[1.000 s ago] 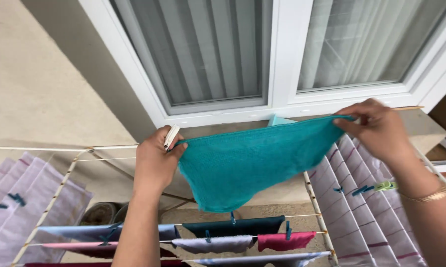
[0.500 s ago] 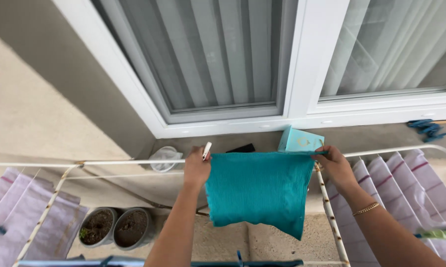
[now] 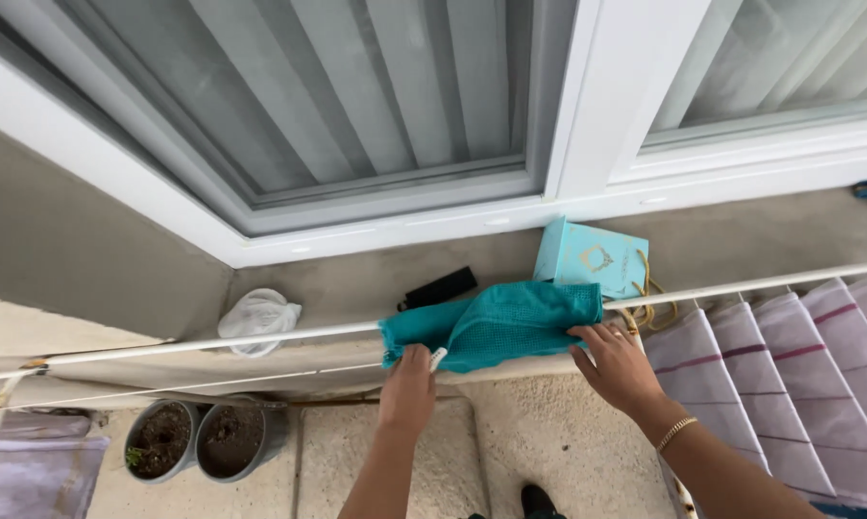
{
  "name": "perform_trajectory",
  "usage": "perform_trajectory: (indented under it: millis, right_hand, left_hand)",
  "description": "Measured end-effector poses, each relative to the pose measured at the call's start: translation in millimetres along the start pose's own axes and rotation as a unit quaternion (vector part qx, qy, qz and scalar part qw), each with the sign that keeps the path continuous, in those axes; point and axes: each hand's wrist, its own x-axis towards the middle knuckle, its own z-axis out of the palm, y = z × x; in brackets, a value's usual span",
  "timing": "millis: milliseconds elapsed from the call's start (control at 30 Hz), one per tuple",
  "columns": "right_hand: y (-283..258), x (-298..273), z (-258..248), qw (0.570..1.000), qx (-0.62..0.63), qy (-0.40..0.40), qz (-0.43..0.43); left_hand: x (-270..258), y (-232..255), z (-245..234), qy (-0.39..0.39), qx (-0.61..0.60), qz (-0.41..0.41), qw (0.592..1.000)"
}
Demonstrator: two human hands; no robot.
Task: Hanging various pieces of laundry on a drying rack on a balcony
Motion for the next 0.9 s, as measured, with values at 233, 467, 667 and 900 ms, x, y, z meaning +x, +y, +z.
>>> perform_trajectory:
  millis: [233, 467, 667, 900]
  right_hand:
    - [-27.8, 33.9, -37.8, 0.977, -0.047, -0.196, 0.074]
    - [-24.5, 58.7, -41.2, 0.928, -0.058, -0.347, 0.122]
    - [-7.3, 49.2, -22.3, 0.932, -0.032, -0.329, 0.149]
    - [-3.3, 23.6, -12.9, 0.994, 0.041, -0.101, 0.030]
  left_hand:
    - [16.3, 10.1, -18.1, -0.086, -0.033, -0.131, 0.987]
    - [28.9, 21.1, -19.2, -0.178, 0.027, -0.192, 0.965]
    - [21.4, 30.6, -14.5, -0.112, 0.007, -0.188, 0.976]
    - [13.5, 47.1, -10.6, -0.020, -0.208, -0.125, 0.970]
